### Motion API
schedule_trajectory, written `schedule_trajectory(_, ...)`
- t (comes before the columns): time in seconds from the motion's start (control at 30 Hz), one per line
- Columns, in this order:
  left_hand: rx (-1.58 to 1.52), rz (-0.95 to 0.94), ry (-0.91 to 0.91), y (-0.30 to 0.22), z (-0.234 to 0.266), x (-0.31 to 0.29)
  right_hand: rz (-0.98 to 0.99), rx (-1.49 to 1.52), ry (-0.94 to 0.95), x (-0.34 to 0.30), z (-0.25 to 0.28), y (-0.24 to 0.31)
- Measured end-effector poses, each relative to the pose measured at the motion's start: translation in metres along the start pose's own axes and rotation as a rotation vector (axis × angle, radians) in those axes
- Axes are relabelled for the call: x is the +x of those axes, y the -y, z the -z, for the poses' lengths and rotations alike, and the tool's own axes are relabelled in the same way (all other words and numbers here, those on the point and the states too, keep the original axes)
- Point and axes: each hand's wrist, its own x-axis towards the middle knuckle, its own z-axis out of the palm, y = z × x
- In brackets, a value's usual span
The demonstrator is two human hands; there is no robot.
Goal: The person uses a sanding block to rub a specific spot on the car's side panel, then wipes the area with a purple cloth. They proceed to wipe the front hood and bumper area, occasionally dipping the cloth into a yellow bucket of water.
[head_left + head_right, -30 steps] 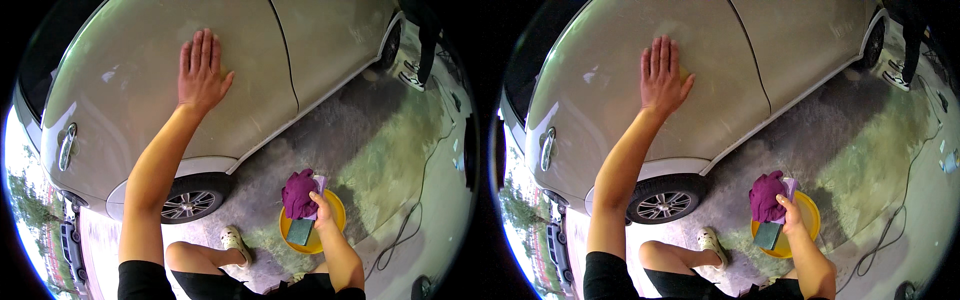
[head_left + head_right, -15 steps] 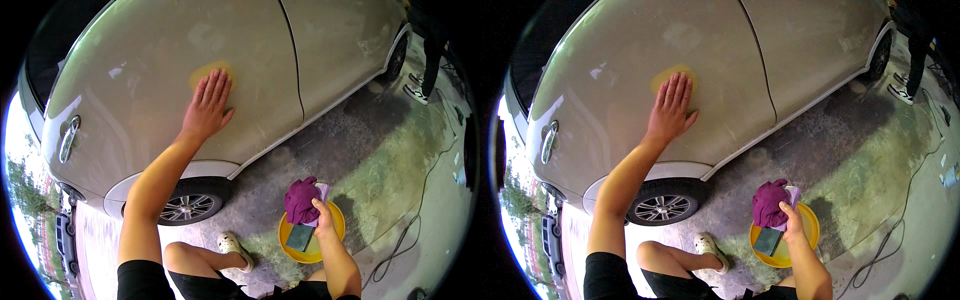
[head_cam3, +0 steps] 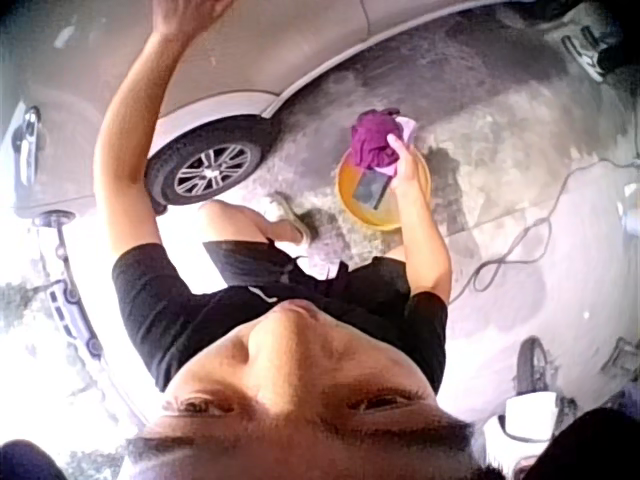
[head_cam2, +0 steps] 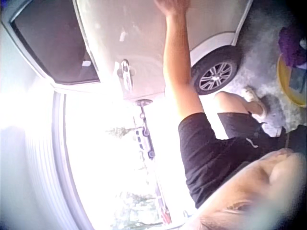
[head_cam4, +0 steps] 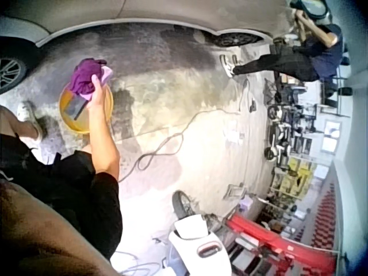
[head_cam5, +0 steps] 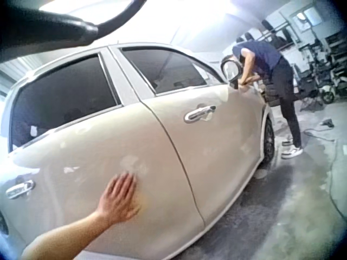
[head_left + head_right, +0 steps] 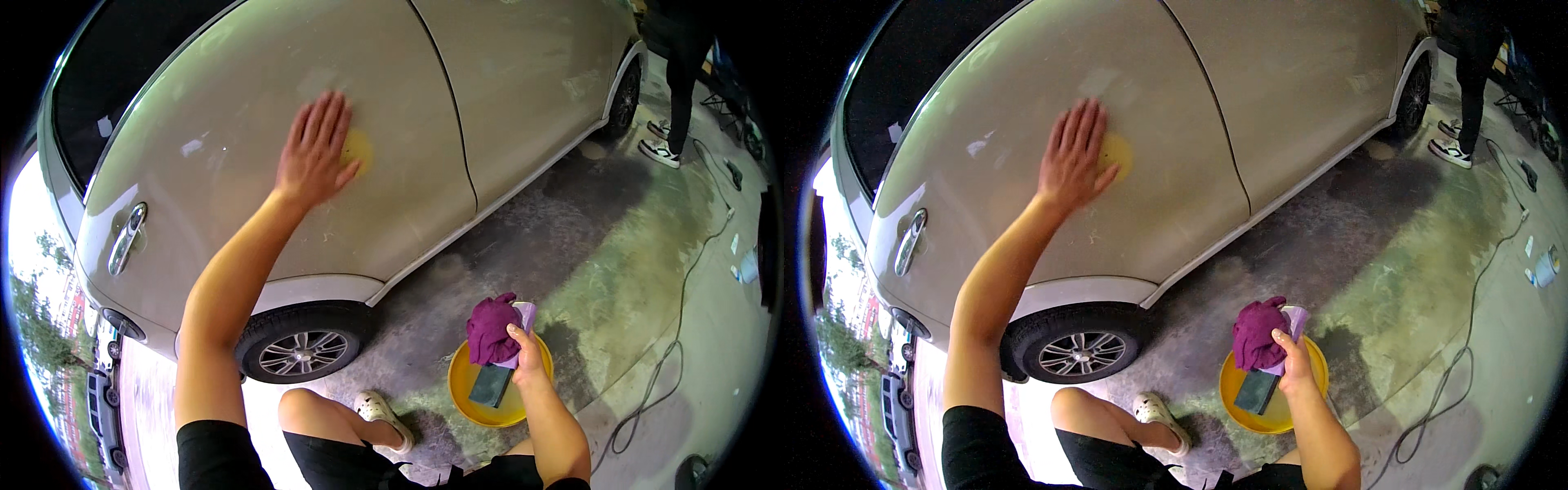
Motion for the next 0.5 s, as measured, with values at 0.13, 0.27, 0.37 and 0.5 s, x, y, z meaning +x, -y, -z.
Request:
schedule_trajectory(0.13, 0.016, 0.148, -0.1, -0.012, 0.001, 0.023, -0.003, 0.026, -0.075, 0.004, -0.001, -0.006)
schedule_trajectory(0.27, 0.022, 0.158, -0.078, -0.022, -0.006, 0.009, -0.001, 0.001, -0.057, 0.005, 0.005, -0.005)
schedule_trajectory(0.37, 0.01, 0.125, -0.081, -0.025, -0.014, -0.002, -0.026, -0.02, -0.08, 0.002, 0.004, -0.003)
schedule_trajectory(0.5, 0.027, 0.064, -0.03, -0.031, -0.022, -0.026, -0.029, -0.038, -0.106, 0.003, 0.006, -0.005)
